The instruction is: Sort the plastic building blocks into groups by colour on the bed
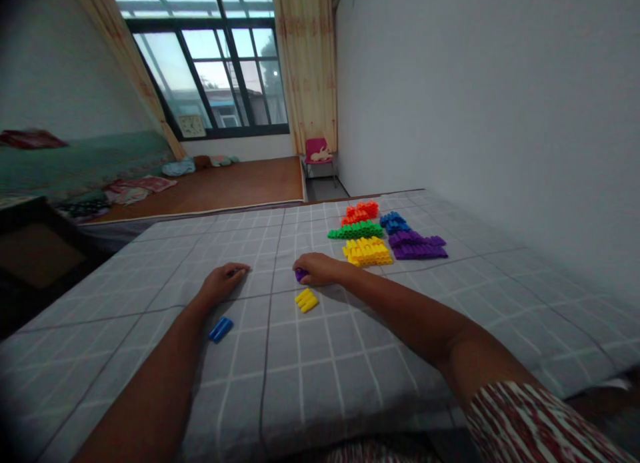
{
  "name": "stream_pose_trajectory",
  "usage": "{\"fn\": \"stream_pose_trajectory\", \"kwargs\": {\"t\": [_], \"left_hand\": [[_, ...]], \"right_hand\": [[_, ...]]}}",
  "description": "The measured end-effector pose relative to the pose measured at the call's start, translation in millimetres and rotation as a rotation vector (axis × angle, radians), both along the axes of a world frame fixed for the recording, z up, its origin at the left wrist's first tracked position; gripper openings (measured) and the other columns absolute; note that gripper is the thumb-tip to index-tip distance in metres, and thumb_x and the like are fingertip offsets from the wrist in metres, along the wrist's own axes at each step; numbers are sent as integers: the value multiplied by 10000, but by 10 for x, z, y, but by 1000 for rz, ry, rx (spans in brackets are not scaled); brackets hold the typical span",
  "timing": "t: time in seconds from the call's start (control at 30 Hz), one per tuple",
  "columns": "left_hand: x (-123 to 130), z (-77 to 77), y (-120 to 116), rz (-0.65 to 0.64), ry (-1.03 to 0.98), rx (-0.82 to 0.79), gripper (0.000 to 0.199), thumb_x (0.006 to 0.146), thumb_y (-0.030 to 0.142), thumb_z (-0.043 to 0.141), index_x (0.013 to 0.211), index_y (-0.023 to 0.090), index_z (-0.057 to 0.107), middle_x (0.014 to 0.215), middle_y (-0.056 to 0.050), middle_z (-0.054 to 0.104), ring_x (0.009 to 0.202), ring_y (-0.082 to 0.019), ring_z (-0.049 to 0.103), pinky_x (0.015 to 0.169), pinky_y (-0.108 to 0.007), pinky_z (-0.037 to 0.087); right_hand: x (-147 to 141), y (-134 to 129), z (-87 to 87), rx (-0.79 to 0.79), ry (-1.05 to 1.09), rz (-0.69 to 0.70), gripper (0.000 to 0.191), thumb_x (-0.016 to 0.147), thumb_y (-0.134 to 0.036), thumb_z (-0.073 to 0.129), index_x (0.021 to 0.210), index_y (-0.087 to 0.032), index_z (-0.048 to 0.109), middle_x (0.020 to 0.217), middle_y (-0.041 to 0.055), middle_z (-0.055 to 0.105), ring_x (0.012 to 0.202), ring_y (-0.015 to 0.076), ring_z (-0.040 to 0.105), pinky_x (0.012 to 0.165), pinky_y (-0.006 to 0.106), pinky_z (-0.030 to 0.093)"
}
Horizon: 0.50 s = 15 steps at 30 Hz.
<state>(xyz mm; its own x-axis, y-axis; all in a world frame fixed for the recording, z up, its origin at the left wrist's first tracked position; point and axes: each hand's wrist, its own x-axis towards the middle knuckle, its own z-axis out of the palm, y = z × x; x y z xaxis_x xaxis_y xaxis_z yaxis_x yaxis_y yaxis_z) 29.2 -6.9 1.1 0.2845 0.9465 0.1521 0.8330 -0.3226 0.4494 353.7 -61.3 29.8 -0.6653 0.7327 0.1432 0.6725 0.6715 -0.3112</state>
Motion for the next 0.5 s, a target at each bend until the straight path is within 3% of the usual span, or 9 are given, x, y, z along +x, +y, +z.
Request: {"fn": "stream_pose_trajectory", "kwargs": {"t": [0.1,0.2,0.37,0.43,0.5], "left_hand": [[-28,-19,30,-14,-5,18,414,834,449,455,1066,233,722,1078,-44,724,981,-230,656,823,-320,501],[-44,-31,46,-18,-18,22,424,822,473,453,1049,239,724,1084,-39,725,998,-231,657,839,-317,503],[-25,3,36,1,2,11,428,808,481,453,1043,244,721,1092,-32,725,1016,-232,656,851,-310,505],[-13,24,33,12,23,12,425,803,479,455,1034,247,725,1099,-30,723,1008,-233,659,844,-310,508],[-5,41,32,28,43,10,426,803,484,454,1036,254,726,1096,-27,725,995,-233,663,830,-308,512]], "right_hand": [[258,-77,72,24,98,-32,416,715,-163,729,1123,-212,665,1085,63,653,885,184,602,763,278,471],[731,-179,207,79,206,-143,432,712,-212,755,1133,-199,656,1073,75,646,804,158,603,722,274,488],[1955,-418,462,124,289,-609,327,748,-323,715,1055,-212,690,930,53,697,751,164,624,701,289,527],[2420,-548,497,131,310,-817,317,746,-346,700,1035,-215,699,933,61,711,783,182,642,720,304,545],[2766,-666,465,131,315,-909,305,760,-342,671,1031,-205,701,930,75,719,813,203,654,743,329,554]]}}
